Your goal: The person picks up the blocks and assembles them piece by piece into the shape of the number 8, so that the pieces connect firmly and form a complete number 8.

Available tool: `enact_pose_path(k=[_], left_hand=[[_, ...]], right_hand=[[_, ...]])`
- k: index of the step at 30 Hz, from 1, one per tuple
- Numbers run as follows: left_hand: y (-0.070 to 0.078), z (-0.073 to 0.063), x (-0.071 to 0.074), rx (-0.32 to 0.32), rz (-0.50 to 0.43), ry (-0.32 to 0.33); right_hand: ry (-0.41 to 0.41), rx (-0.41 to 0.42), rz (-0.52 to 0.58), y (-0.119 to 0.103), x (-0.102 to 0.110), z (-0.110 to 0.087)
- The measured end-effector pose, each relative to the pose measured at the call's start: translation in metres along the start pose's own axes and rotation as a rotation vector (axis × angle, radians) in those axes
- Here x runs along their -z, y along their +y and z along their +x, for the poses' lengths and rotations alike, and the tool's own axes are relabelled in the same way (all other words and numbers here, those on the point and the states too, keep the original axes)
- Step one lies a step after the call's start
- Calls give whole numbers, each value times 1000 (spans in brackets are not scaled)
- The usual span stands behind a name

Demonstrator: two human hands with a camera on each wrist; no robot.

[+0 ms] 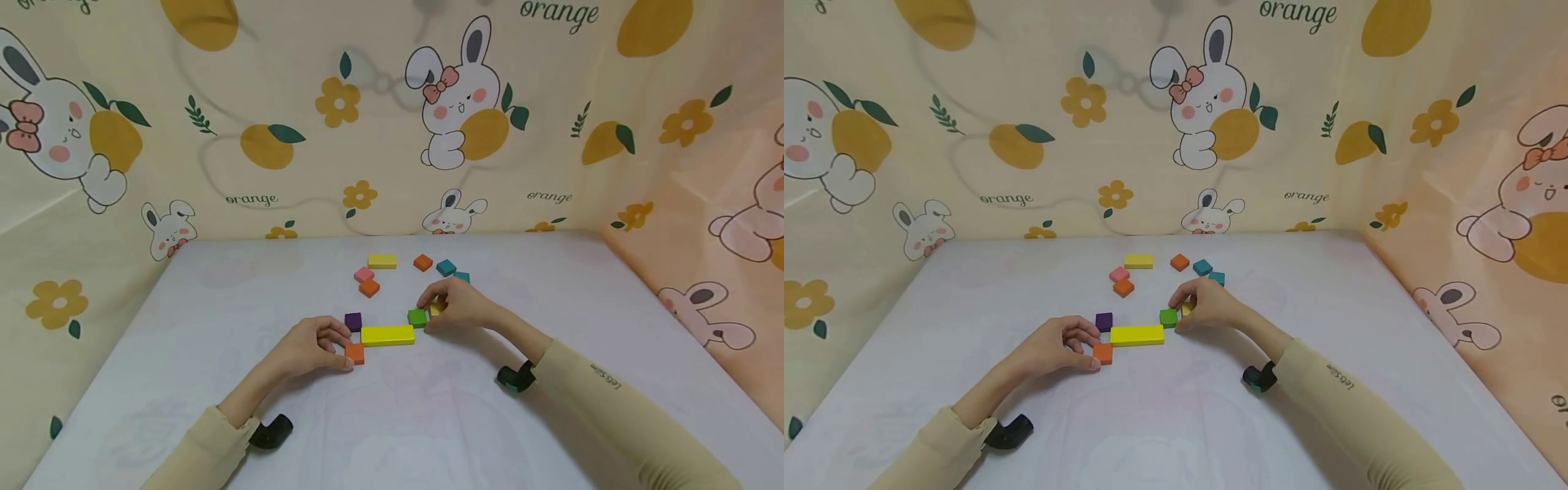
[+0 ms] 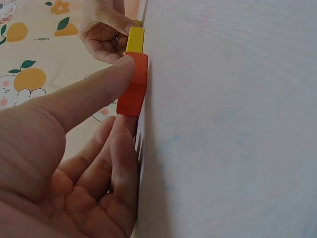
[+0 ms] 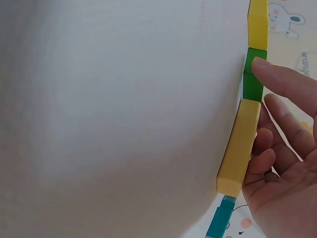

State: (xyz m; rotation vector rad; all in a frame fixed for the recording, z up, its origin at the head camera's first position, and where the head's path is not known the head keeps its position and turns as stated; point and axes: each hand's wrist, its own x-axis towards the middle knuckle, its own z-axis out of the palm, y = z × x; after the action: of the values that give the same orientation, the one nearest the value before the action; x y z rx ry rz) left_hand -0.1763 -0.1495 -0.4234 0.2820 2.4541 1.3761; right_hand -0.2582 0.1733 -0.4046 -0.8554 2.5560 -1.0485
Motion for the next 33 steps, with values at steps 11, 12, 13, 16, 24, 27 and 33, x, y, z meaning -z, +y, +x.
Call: enact_pose_path(k=[11,12,13,16,24,27,33], left_hand=[[-1,0,0,-6,5,-6],[-1,0,0,-6,5,-7],[-1,0,0,-5,6,-7],[-1,0,0,-8,4,-8],[-2,1,0,-8,0,-6],[-2,1,0,-9,2,-5],[-2,1,0,-34,3,-7]], right_hand=[[9,-11,39,-1,1,-3],[8,-12,38,-1,1,-3],[9,-11,40,-1,1,-3],[11,-14,50,-2,2,-4],[13,-43,116,-1,4,-4],[5,-50,134,-2,5,-4],[9,-75,176,2,10,-6]])
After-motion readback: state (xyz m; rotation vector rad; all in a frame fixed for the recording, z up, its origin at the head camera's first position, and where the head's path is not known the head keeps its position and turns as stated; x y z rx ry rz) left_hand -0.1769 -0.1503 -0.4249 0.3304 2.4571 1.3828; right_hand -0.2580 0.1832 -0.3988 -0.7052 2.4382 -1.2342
